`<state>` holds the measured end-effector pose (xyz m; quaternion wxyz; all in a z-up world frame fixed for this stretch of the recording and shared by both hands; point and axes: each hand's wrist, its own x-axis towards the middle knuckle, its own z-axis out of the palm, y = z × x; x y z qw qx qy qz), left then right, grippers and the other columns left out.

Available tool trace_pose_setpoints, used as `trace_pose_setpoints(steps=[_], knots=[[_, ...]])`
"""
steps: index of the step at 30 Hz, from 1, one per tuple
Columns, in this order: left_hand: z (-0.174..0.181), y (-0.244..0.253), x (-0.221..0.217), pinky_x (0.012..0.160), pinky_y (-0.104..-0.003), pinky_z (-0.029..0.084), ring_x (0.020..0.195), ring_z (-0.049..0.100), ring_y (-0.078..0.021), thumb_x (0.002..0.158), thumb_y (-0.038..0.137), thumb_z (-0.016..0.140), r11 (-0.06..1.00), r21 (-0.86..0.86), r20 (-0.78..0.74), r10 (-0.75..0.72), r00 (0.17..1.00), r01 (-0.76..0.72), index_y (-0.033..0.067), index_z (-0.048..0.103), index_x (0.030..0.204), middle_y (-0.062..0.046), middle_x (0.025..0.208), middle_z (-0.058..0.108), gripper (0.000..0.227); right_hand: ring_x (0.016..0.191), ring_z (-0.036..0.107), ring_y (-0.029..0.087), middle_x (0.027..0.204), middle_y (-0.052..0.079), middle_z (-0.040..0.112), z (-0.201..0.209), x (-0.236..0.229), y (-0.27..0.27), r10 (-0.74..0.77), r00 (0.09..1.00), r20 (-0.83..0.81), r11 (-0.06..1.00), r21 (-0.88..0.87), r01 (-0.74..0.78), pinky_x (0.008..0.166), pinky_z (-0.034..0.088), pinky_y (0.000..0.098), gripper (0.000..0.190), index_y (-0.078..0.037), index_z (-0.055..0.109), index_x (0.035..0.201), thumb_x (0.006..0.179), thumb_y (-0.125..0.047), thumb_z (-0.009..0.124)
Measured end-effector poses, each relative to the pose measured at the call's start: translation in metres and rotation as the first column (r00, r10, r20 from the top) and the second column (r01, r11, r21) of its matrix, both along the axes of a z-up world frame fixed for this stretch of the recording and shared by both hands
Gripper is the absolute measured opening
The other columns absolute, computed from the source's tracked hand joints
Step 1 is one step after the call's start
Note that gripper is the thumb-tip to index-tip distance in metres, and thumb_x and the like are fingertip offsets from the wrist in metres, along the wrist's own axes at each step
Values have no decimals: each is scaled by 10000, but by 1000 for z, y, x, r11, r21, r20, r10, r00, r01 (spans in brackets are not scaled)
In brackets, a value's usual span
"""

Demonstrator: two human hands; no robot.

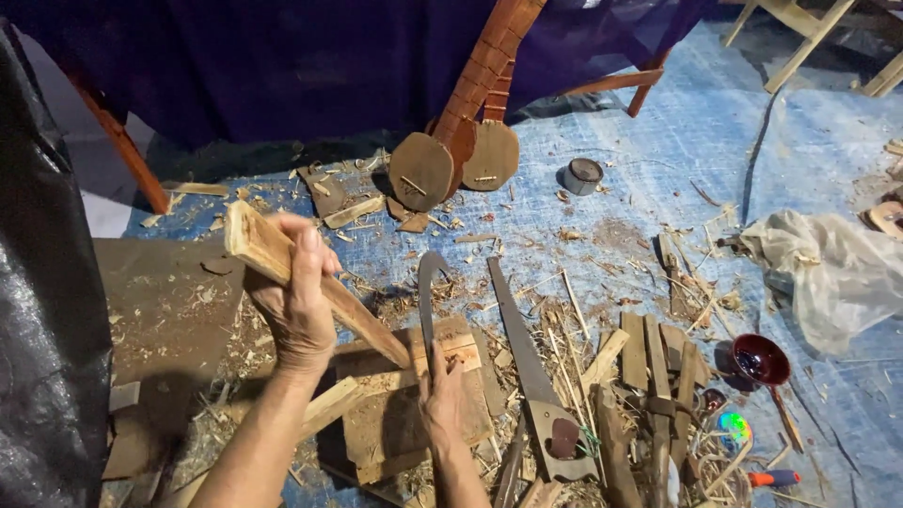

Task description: Shaping and smoothing a wooden instrument component by scraping it with a hand-held metal blade on a workshop floor.

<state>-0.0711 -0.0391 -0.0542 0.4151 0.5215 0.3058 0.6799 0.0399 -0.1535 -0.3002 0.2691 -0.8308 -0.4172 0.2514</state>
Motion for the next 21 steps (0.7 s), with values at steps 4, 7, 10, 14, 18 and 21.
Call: trace_pose_setpoints(steps=[4, 7, 10, 14, 18, 21], knots=[[11, -1, -7, 576, -250, 479, 582, 436, -78, 1053, 407, 476, 998, 56, -34, 11, 999, -10, 151, 431, 889, 47, 685, 431, 308, 719, 539, 164, 820, 25, 541, 25, -8, -6, 24, 988, -150, 993, 117, -7, 609, 471, 326, 432, -308, 501, 1465, 1037, -334, 451], [20, -4, -12, 564, -248, 482, 569, 432, -76, 1058, 452, 460, 995, 96, -55, 24, 998, -18, 156, 417, 878, 49, 679, 424, 349, 683, 543, 151, 773, 13, 550, 40, -20, -15, 53, 968, -244, 980, 197, -4, 576, 469, 314, 448, -303, 507, 1481, 1040, -345, 437], [32, -8, -13, 552, -245, 484, 556, 428, -74, 1064, 496, 442, 990, 136, -79, 41, 996, -30, 160, 402, 868, 50, 674, 416, 391, 647, 546, 137, 725, 0, 559, 54, -35, -28, 94, 937, -336, 961, 276, 2, 543, 467, 301, 465, -299, 514, 1496, 1044, -355, 423], [46, -11, -18, 534, -241, 487, 537, 422, -72, 1072, 563, 416, 980, 196, -116, 69, 991, -45, 167, 381, 852, 52, 665, 404, 454, 593, 552, 116, 654, -19, 573, 76, -48, -42, 168, 871, -462, 921, 389, 29, 494, 464, 283, 492, -292, 523, 1519, 1049, -370, 403], [51, -13, -29, 548, -224, 445, 557, 404, -66, 1089, 445, 389, 989, 149, -104, 37, 994, -21, 147, 401, 887, 46, 670, 385, 361, 640, 597, 133, 791, 44, 701, 102, -55, -56, 215, 901, -378, 916, 399, -52, 560, 545, 308, 484, -292, 493, 1518, 1047, -347, 394], [50, -15, -35, 566, -227, 403, 575, 381, -69, 1092, 365, 434, 991, 130, -22, -18, 1000, 21, 149, 397, 867, 41, 676, 385, 314, 655, 612, 132, 990, 51, 747, 109, -60, -61, 256, 923, -289, 909, 398, -128, 551, 523, 292, 460, -193, 510, 1489, 1033, -208, 453]])
